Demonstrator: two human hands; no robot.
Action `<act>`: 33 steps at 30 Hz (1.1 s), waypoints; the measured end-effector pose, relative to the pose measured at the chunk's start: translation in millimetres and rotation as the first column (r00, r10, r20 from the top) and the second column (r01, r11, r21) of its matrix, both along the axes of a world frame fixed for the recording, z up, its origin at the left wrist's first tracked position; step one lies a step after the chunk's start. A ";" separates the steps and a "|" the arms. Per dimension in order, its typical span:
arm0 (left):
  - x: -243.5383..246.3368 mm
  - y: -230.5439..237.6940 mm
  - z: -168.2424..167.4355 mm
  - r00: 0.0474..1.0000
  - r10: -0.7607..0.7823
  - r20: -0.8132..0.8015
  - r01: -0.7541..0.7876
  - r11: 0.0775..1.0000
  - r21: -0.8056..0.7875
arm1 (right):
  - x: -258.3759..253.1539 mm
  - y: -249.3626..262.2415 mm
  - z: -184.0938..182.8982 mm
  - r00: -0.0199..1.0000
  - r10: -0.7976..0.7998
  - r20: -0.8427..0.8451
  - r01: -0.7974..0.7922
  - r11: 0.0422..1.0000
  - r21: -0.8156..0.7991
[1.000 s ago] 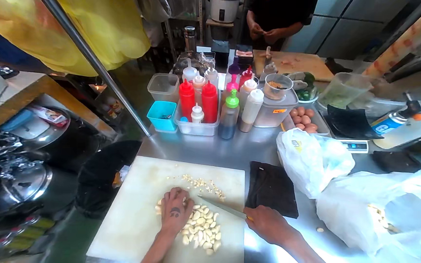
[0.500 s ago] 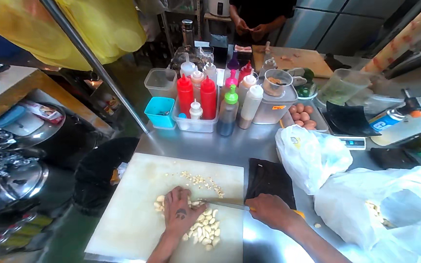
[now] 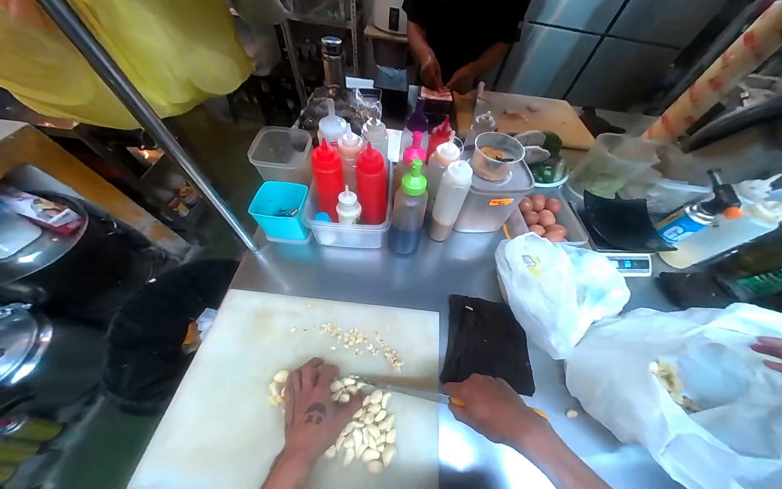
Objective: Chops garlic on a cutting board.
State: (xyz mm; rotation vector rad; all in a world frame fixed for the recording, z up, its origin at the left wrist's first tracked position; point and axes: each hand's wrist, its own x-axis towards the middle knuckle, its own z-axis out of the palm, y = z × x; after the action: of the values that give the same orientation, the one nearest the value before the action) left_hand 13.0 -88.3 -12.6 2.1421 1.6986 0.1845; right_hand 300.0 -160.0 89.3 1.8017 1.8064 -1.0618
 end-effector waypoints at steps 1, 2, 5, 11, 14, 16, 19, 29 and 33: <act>-0.1 -0.8 -0.7 1.000 0.003 0.013 -0.003 1.000 0.013 | -1.8 2.7 0.2 1.000 0.007 0.006 -0.007 1.000 0.005; -0.3 -1.5 -1.9 1.000 0.008 0.025 -0.009 1.000 0.026 | -3.4 5.6 0.6 1.000 0.013 0.011 -0.013 1.000 0.011; 0.2 -5.0 -5.1 0.998 0.028 0.057 -0.032 0.998 0.060 | -7.9 14.3 2.9 0.999 0.042 0.032 -0.042 0.999 0.012; 4.7 -9.5 -12.9 0.995 0.063 0.073 -0.070 0.993 0.098 | -11.2 28.3 6.4 0.995 0.049 0.089 -0.048 0.999 -0.009; 2.6 -10.9 -17.5 0.994 0.069 0.083 -0.079 0.989 0.128 | -1.6 27.9 -0.2 0.996 -0.021 0.090 0.018 0.999 0.028; 5.3 -11.9 -17.6 0.992 0.054 0.113 -0.070 0.988 0.137 | 8.9 23.5 -0.2 0.995 -0.056 0.077 0.055 0.998 0.023; 2.2 -9.0 -13.2 0.976 0.074 0.203 -0.099 0.989 0.112 | 17.4 9.1 -7.8 0.998 -0.065 0.002 0.065 0.998 0.003; -11.0 105.8 5.3 0.804 0.432 0.407 -0.439 0.895 -0.083 | 43.9 -1.4 -58.8 0.984 -0.050 -0.172 0.061 0.997 0.055; 39.8 104.8 20.0 0.880 0.363 0.307 -0.357 0.931 -0.077 | 27.7 32.5 -51.1 0.991 -0.036 -0.131 0.049 0.994 0.101</act>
State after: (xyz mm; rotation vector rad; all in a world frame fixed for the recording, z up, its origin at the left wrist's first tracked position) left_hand 52.8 16.4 7.4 1.6512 1.8711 0.5835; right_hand 327.7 -127.5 38.2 1.8780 1.9395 -1.1441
